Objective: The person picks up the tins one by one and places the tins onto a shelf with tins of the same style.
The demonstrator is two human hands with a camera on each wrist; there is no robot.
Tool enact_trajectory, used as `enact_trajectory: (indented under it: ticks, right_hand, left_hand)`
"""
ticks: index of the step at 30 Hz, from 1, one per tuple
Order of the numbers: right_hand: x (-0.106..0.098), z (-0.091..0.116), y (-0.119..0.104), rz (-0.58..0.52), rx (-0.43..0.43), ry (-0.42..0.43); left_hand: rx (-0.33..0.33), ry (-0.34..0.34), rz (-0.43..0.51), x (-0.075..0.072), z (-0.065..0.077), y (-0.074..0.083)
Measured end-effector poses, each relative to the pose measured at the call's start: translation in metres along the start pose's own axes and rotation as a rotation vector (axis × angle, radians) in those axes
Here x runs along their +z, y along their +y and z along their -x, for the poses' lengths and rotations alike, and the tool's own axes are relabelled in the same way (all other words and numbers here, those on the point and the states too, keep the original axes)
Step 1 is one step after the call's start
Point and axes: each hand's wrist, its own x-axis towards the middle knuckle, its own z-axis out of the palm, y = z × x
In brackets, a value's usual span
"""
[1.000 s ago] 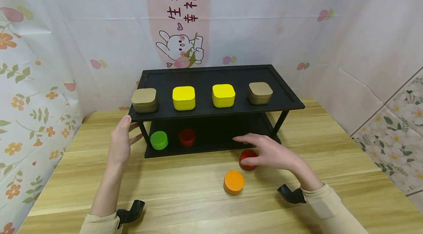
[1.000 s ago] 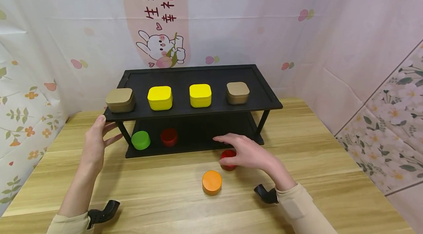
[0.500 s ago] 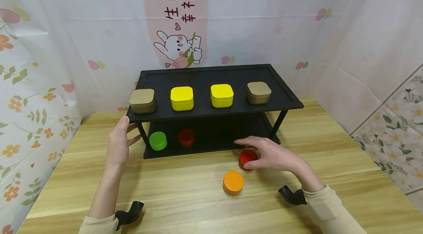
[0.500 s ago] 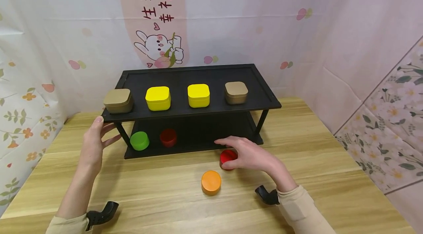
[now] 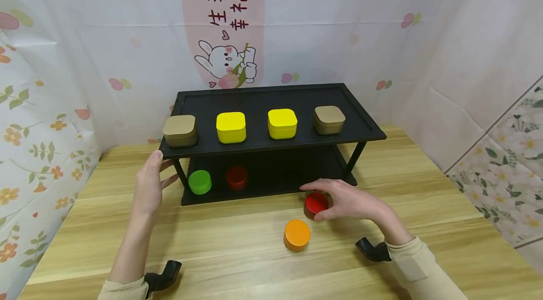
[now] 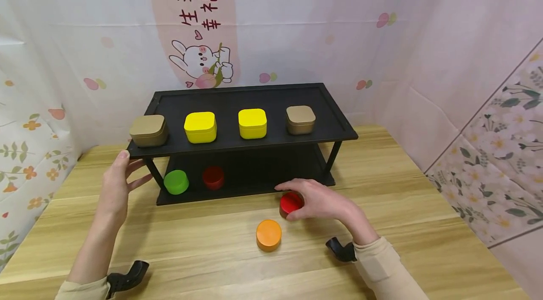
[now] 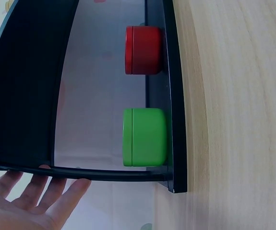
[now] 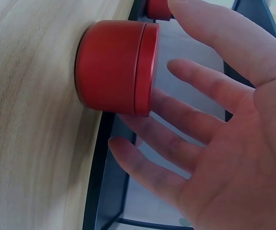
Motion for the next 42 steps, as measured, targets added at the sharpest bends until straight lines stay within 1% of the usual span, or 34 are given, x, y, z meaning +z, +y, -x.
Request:
enact_trajectory:
  ticks: [8, 16, 37, 42]
  right_hand:
    - [0.0008, -0.0010, 0.0020, 0.004, -0.010, -0.007]
    - [0.0005, -0.0006, 0.0041, 0.019, 0.011, -0.010]
    - [0.0009, -0.0021, 0.0082, 0.005, 0.032, -0.017]
    - [0.0011, -0.0027, 0.0082, 0.009, 0.028, -0.005]
  left_hand:
    - [0.007, -0.002, -0.004, -0.0017, 0.0006, -0.0006]
    - [0.054, -0.021, -0.032, -0.0030, -0.0001, -0.0033]
    - [0.046, -0.018, -0.030, -0.0028, -0.0009, -0.0036]
    - [0.050, -0.020, -0.035, -0.0030, -0.0013, -0.0039]
